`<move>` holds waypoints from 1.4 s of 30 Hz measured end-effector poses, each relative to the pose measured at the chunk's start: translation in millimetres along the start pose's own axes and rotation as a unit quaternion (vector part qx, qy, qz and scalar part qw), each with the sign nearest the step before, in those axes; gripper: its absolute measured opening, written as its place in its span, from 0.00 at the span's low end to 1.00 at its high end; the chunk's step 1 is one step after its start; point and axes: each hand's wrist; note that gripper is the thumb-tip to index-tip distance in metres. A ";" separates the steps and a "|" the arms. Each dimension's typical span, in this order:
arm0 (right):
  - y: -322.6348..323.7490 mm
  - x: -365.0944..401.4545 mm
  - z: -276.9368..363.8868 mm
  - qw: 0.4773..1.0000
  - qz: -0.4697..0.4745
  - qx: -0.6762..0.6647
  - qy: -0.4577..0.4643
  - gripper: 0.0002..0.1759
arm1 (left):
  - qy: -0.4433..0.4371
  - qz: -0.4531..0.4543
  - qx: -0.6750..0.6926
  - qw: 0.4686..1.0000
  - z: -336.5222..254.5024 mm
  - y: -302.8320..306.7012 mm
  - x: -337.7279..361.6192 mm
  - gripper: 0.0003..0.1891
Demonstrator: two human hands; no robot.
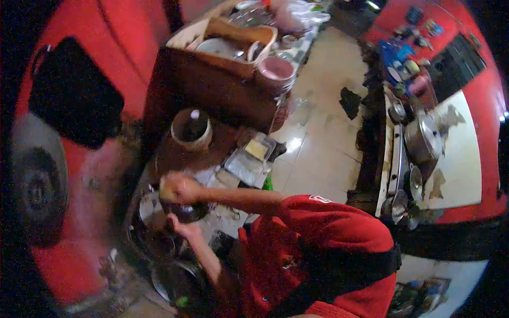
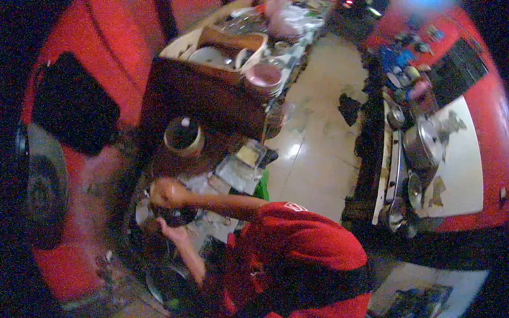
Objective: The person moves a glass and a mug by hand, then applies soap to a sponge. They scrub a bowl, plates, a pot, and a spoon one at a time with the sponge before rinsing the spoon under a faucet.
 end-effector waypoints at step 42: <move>84.6 194.6 -191.6 0.875 0.134 0.374 -0.275 0.26 | -0.115 -0.326 -0.728 0.591 -44.1 372.2 -229.8 0.25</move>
Point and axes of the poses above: each hand's wrist, its own x-axis away from the middle knuckle, its own y-axis out of the back of the hand, z = x × y, and after that the axes turned 2 degrees about -z, right-handed
